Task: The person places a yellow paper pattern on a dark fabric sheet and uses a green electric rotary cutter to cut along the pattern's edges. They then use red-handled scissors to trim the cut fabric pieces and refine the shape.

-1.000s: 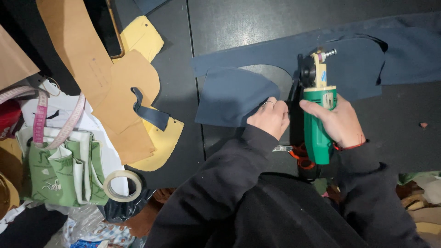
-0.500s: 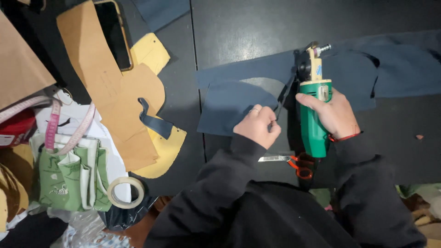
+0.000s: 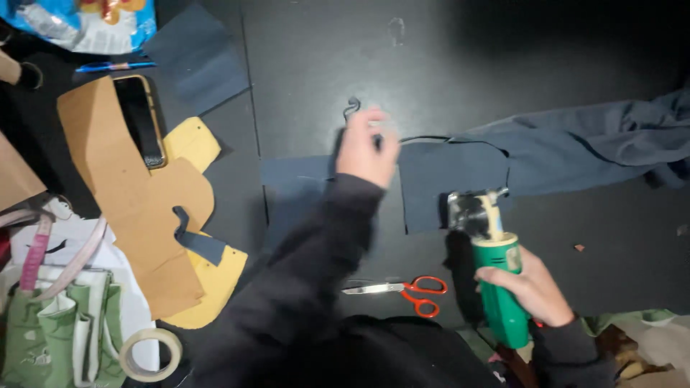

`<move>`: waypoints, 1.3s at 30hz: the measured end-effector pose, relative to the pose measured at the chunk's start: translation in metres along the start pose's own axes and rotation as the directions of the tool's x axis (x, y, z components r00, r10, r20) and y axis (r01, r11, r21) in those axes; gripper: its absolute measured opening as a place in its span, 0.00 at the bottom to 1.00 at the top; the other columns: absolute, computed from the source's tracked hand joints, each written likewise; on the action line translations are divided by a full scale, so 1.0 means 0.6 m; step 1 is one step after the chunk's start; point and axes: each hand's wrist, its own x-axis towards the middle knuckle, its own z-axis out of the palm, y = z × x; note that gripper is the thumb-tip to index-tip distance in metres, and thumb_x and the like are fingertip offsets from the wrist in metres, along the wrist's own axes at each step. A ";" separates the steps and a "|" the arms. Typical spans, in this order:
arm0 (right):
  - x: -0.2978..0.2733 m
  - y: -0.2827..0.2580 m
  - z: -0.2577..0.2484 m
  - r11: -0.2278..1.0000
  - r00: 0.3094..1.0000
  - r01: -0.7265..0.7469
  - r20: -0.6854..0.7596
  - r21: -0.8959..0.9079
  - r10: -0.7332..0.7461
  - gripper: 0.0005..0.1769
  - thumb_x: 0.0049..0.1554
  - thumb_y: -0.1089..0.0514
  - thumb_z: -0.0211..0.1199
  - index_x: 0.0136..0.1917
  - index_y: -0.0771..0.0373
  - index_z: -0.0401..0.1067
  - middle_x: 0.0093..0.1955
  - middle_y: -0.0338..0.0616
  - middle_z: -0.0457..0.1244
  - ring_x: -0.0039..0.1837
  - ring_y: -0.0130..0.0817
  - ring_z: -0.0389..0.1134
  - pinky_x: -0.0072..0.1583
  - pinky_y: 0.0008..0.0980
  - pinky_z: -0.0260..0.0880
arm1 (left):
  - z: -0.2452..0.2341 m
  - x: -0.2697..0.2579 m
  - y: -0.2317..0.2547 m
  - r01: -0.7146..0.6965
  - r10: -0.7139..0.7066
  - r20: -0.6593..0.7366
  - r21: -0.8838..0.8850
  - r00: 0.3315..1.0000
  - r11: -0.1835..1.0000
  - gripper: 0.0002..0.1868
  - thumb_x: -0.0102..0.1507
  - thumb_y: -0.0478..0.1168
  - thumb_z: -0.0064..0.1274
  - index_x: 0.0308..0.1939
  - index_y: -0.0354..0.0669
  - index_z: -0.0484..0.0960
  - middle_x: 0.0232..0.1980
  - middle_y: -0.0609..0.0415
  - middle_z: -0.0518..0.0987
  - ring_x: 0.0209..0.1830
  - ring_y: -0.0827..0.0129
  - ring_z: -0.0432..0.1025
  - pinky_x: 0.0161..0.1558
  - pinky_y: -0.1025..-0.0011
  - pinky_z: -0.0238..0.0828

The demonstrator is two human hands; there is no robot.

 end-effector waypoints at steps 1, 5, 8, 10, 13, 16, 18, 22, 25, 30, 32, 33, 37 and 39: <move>0.003 0.004 -0.024 0.999 0.998 -0.008 -0.065 -0.054 0.004 0.20 0.48 0.61 0.68 0.53 0.70 0.71 0.41 0.51 0.70 0.41 0.39 0.74 0.45 0.38 0.74 | 0.034 -0.004 0.011 -0.275 0.259 0.092 0.332 0.961 0.902 0.17 0.63 0.41 0.58 0.54 0.47 0.74 0.57 0.50 0.78 0.51 0.60 0.77 0.51 0.62 0.74; 0.015 -0.035 -0.066 0.998 0.993 -0.039 -0.108 0.041 0.043 0.20 0.49 0.59 0.66 0.54 0.68 0.72 0.40 0.49 0.70 0.39 0.39 0.73 0.43 0.39 0.73 | 0.171 0.015 0.037 -0.409 0.286 0.295 0.600 0.912 0.687 0.21 0.53 0.48 0.65 0.47 0.51 0.78 0.45 0.54 0.80 0.49 0.57 0.76 0.49 0.54 0.64; 0.039 -0.071 -0.085 0.994 0.982 -0.075 -0.178 -0.080 0.060 0.19 0.50 0.57 0.67 0.53 0.69 0.72 0.40 0.49 0.70 0.39 0.39 0.73 0.43 0.38 0.73 | 0.242 0.039 0.001 -0.501 0.274 0.419 0.712 0.865 0.492 0.22 0.47 0.51 0.62 0.42 0.49 0.77 0.45 0.55 0.80 0.49 0.60 0.76 0.53 0.58 0.63; 0.057 -0.077 -0.098 0.989 0.984 -0.110 -0.155 -0.101 0.094 0.20 0.50 0.55 0.68 0.53 0.69 0.73 0.39 0.50 0.71 0.37 0.39 0.73 0.43 0.36 0.72 | 0.270 0.045 -0.038 -0.565 0.323 0.469 0.742 0.822 0.360 0.05 0.63 0.40 0.53 0.43 0.53 0.77 0.45 0.58 0.79 0.51 0.63 0.77 0.56 0.59 0.64; 0.083 -0.093 -0.099 0.995 0.989 -0.085 -0.124 -0.044 0.079 0.20 0.50 0.55 0.68 0.51 0.71 0.74 0.38 0.50 0.69 0.37 0.38 0.72 0.41 0.37 0.70 | 0.240 0.047 -0.024 -0.684 0.486 0.507 0.658 0.712 0.315 0.06 0.62 0.40 0.50 0.43 0.50 0.77 0.42 0.55 0.78 0.46 0.60 0.76 0.54 0.57 0.64; 0.111 -0.106 -0.101 0.993 0.990 0.035 -0.135 -0.113 -0.050 0.19 0.51 0.55 0.68 0.52 0.68 0.73 0.39 0.46 0.69 0.38 0.34 0.71 0.42 0.34 0.70 | 0.214 0.053 -0.028 -0.754 0.497 0.574 0.566 0.650 0.333 0.05 0.61 0.41 0.49 0.40 0.49 0.77 0.43 0.53 0.79 0.44 0.60 0.76 0.55 0.59 0.65; 0.119 -0.123 -0.100 0.994 0.992 0.022 -0.121 -0.104 -0.035 0.19 0.50 0.55 0.68 0.52 0.68 0.73 0.39 0.46 0.69 0.38 0.35 0.71 0.42 0.34 0.70 | 0.207 0.054 -0.025 -0.764 0.527 0.566 0.562 0.635 0.318 0.05 0.60 0.41 0.49 0.38 0.50 0.77 0.42 0.53 0.78 0.43 0.59 0.76 0.56 0.57 0.66; 0.128 -0.156 -0.100 0.993 0.992 -0.012 -0.124 -0.113 -0.002 0.19 0.51 0.54 0.68 0.52 0.68 0.72 0.38 0.49 0.69 0.37 0.37 0.71 0.41 0.35 0.70 | 0.195 0.052 -0.026 -0.803 0.610 0.544 0.518 0.576 0.296 0.03 0.62 0.38 0.51 0.38 0.49 0.78 0.42 0.54 0.76 0.43 0.62 0.75 0.64 0.55 0.66; 0.140 -0.150 -0.111 0.986 0.987 0.078 -0.128 -0.148 -0.097 0.19 0.51 0.54 0.69 0.51 0.67 0.72 0.40 0.45 0.70 0.40 0.32 0.71 0.44 0.32 0.70 | 0.196 0.041 -0.032 -0.812 0.640 0.528 0.506 0.558 0.290 0.01 0.60 0.37 0.51 0.35 0.49 0.77 0.44 0.56 0.76 0.43 0.63 0.75 0.66 0.54 0.65; 0.150 -0.173 -0.109 0.976 0.984 0.077 -0.142 -0.202 -0.107 0.17 0.52 0.54 0.69 0.50 0.68 0.73 0.40 0.46 0.70 0.40 0.33 0.71 0.45 0.32 0.69 | 0.189 0.034 -0.021 -0.814 0.633 0.534 0.496 0.561 0.302 0.01 0.60 0.38 0.51 0.36 0.49 0.77 0.43 0.56 0.75 0.42 0.64 0.75 0.67 0.54 0.65; 0.153 -0.176 -0.108 0.981 0.987 0.048 -0.144 -0.189 -0.076 0.17 0.52 0.54 0.69 0.50 0.68 0.73 0.40 0.47 0.70 0.40 0.34 0.71 0.45 0.32 0.70 | 0.182 0.027 -0.015 -0.810 0.635 0.526 0.497 0.566 0.310 0.01 0.60 0.38 0.51 0.35 0.49 0.77 0.43 0.56 0.75 0.42 0.64 0.75 0.67 0.54 0.66; 0.157 -0.174 -0.108 0.973 0.984 0.078 -0.139 -0.217 -0.110 0.17 0.53 0.55 0.69 0.50 0.67 0.73 0.41 0.46 0.70 0.41 0.34 0.71 0.45 0.32 0.70 | 0.176 0.023 -0.009 -0.798 0.637 0.503 0.499 0.584 0.338 0.02 0.61 0.38 0.51 0.37 0.48 0.77 0.44 0.55 0.75 0.43 0.64 0.75 0.65 0.56 0.66; 0.149 -0.172 -0.104 0.960 0.960 0.234 -0.121 -0.157 -0.254 0.17 0.53 0.56 0.68 0.54 0.66 0.72 0.43 0.44 0.69 0.43 0.31 0.71 0.46 0.32 0.70 | 0.145 0.010 -0.011 -0.667 0.537 0.400 0.506 0.743 0.546 0.08 0.63 0.33 0.51 0.44 0.50 0.80 0.44 0.55 0.75 0.43 0.63 0.75 0.52 0.65 0.70; 0.118 -0.142 -0.121 0.952 0.948 0.264 -0.142 -0.154 -0.286 0.19 0.54 0.56 0.69 0.56 0.66 0.71 0.45 0.43 0.69 0.45 0.31 0.70 0.48 0.32 0.70 | 0.110 0.009 -0.025 -0.643 0.589 0.289 0.502 0.755 0.578 0.09 0.62 0.33 0.49 0.45 0.49 0.77 0.49 0.54 0.76 0.48 0.60 0.76 0.54 0.67 0.70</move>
